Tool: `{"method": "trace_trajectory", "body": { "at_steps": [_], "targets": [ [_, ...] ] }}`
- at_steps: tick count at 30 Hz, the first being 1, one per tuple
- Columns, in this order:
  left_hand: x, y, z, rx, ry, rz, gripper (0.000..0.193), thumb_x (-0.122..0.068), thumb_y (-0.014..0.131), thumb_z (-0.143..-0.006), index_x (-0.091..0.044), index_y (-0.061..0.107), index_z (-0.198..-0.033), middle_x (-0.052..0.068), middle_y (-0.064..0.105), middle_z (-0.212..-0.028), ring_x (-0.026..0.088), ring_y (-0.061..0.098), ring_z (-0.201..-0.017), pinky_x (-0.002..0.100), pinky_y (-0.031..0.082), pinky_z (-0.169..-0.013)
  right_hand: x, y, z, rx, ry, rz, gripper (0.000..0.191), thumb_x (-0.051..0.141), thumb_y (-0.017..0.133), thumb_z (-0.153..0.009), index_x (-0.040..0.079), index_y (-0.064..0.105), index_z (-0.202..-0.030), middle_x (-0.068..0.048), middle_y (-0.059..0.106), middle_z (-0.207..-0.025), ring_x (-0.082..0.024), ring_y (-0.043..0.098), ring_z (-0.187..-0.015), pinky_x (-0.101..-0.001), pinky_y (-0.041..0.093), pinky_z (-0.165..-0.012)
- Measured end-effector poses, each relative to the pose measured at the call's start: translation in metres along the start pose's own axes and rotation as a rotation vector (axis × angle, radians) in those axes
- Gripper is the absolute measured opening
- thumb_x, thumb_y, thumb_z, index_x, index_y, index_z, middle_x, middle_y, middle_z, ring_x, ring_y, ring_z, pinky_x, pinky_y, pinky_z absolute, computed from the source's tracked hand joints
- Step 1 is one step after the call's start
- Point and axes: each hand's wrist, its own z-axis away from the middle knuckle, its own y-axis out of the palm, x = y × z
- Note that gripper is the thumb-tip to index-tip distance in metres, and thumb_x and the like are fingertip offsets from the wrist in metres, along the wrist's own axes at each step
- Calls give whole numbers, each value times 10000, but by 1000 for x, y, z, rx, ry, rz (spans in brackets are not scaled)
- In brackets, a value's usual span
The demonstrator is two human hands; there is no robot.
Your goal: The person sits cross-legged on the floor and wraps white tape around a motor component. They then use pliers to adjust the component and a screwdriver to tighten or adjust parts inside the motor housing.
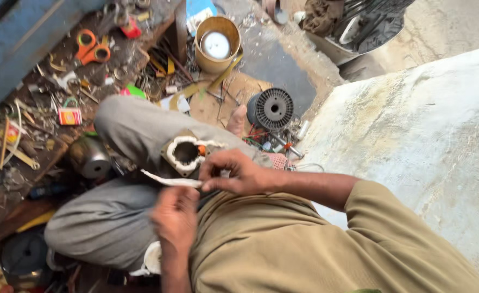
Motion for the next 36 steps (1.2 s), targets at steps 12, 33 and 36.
{"method": "trace_trajectory", "body": {
  "at_steps": [12, 33, 36],
  "targets": [
    [-34, 2, -31, -26, 168, 782, 157, -67, 601, -1064, 52, 685, -1122, 132, 732, -1075, 182, 669, -1014, 304, 527, -965, 9, 15, -9, -144, -28, 292, 213, 51, 770, -902, 77, 658, -1081, -82, 707, -956, -243, 703, -799, -358, 548, -657],
    [-63, -26, -30, 146, 259, 1017, 272, -121, 573, -1100, 68, 685, -1261, 60, 606, -857, 146, 538, -817, 301, 462, -780, 34, 17, -22, 151, 60, 142, 228, 17, 715, -863, 77, 593, -1047, -18, 631, -915, -125, 632, -780, -271, 504, -658],
    [-69, -29, -28, 46, 312, 836, 240, -111, 602, -1061, 51, 689, -1216, 107, 651, -1061, 158, 592, -986, 303, 487, -945, 38, 18, -20, 159, 83, -149, 230, -7, 681, -940, 69, 556, -1118, 7, 600, -999, -67, 575, -871, -247, 492, -734]
  ]
}}
